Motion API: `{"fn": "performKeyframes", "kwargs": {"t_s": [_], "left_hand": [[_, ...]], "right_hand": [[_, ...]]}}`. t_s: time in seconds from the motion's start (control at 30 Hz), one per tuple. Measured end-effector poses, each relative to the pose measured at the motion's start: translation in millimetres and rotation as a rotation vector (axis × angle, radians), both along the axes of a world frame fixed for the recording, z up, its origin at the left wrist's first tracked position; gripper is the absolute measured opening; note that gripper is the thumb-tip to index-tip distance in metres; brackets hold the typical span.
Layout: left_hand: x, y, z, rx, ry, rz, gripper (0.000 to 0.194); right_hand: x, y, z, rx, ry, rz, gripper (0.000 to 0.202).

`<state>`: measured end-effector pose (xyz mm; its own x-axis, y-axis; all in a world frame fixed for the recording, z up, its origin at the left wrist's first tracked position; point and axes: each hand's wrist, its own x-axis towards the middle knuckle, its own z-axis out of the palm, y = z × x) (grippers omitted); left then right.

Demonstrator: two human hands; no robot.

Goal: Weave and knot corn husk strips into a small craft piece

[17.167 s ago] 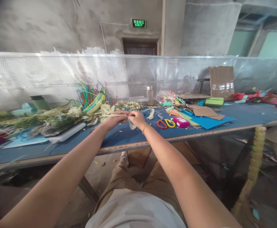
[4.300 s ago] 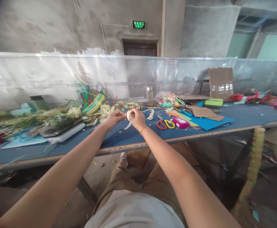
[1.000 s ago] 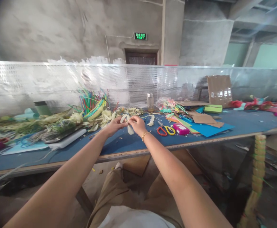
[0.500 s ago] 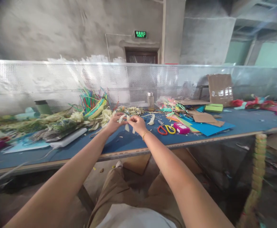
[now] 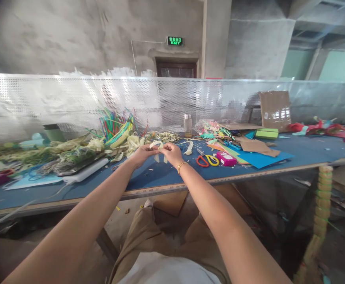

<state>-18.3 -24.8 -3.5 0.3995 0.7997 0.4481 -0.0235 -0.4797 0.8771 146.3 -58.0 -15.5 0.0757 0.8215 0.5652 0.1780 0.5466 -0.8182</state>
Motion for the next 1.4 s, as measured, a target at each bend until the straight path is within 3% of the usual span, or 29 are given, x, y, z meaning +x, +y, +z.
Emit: {"fn": "performKeyframes", "kwargs": {"t_s": [0.33, 0.5, 0.63, 0.8, 0.9, 1.03, 1.2, 1.3, 1.4], "left_hand": [[1, 1, -0.9, -0.036, -0.057, 0.016, 0.035], [-1, -4, 3.9, -0.126, -0.077, -0.081, 0.03], [-3, -6, 6.7, -0.203, -0.175, -0.113, 0.027], [-5, -7, 9.9, -0.274, -0.236, -0.13, 0.026], [-6, -6, 11.0, -0.287, -0.252, -0.115, 0.025], [-7, -2, 9.9, -0.28, -0.276, -0.032, 0.027], [-7, 0, 6.4, -0.201, -0.176, 0.04, 0.026], [-6, -1, 4.8, -0.151, -0.057, 0.029, 0.025], [-5, -3, 3.6, -0.086, 0.05, -0.01, 0.025]], "right_hand": [[-2, -3, 1.2, -0.057, 0.017, 0.1, 0.013], [-3, -6, 6.1, -0.128, 0.056, 0.191, 0.007], [-3, -6, 6.5, -0.148, 0.096, 0.268, 0.015], [1, -2, 3.7, -0.098, 0.111, 0.184, 0.022], [5, 0, 5.7, -0.094, 0.162, 0.183, 0.02], [9, -3, 12.0, -0.122, 0.296, 0.304, 0.015], [10, -10, 15.9, -0.109, 0.276, 0.381, 0.026], [7, -10, 13.4, -0.048, 0.166, 0.318, 0.026], [5, -6, 9.6, 0.045, 0.067, 0.14, 0.026]]}}
